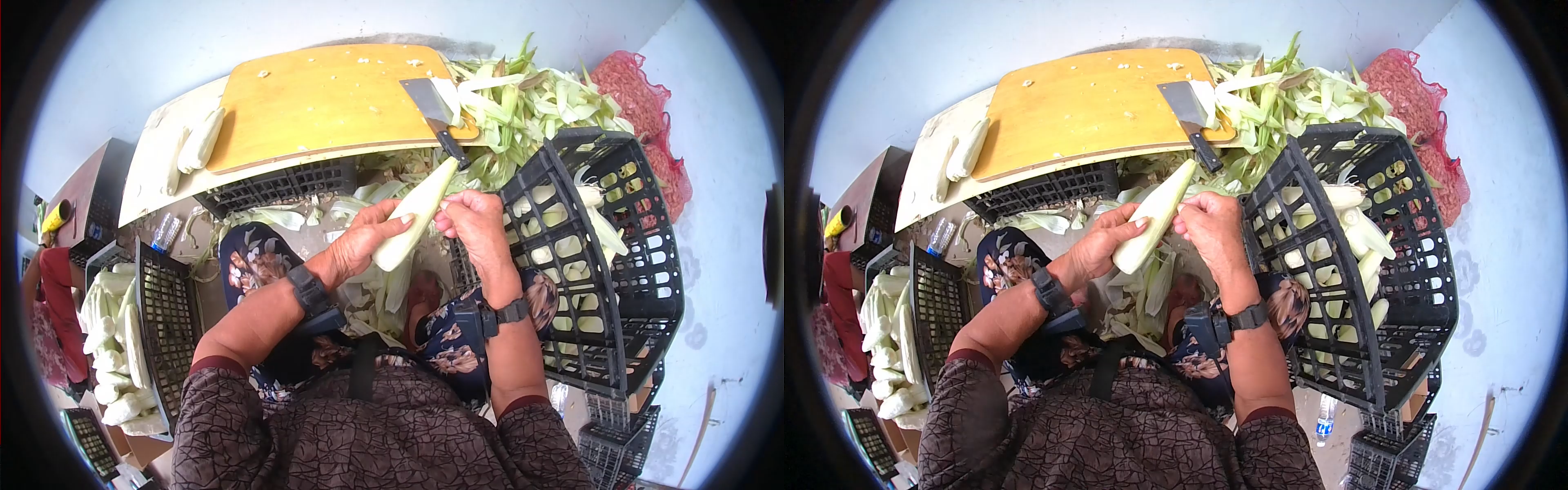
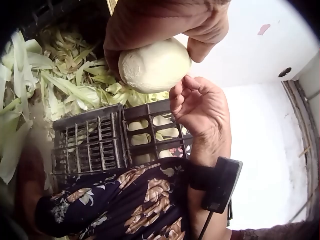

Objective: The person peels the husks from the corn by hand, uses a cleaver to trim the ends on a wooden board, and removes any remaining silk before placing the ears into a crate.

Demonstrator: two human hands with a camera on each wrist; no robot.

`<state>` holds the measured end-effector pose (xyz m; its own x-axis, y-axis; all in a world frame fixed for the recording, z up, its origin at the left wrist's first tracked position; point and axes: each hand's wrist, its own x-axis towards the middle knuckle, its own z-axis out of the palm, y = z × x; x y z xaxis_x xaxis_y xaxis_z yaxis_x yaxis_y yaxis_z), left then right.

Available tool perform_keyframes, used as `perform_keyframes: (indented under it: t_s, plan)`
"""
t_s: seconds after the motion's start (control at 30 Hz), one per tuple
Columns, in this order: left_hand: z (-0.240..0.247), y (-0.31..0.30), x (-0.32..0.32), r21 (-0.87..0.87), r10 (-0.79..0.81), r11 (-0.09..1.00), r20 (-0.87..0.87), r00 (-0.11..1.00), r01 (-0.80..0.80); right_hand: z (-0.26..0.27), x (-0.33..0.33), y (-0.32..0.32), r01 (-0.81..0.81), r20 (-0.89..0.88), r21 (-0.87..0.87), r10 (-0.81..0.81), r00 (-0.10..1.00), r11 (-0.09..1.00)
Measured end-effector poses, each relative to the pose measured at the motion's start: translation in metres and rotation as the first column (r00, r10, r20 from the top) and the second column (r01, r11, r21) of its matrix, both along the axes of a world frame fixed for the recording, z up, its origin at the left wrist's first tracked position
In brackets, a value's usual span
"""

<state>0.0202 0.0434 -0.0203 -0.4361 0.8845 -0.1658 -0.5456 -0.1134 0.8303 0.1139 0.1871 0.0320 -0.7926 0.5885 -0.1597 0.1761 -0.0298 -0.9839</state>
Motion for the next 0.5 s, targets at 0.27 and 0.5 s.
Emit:
perform_keyframes:
  t_s: [0.27,0.5]
  plan:
    - [0.0,-0.001,0.0,-0.012,-0.019,1.0,0.024,1.0,0.019,0.002,-0.003,-0.003,0.018,0.02,0.05,-0.019,1.0,0.999]
    - [-0.008,0.0,-0.007,0.118,-0.11,0.989,0.178,0.978,0.089,0.005,-0.003,-0.001,0.03,0.007,-0.009,-0.03,1.0,1.0]
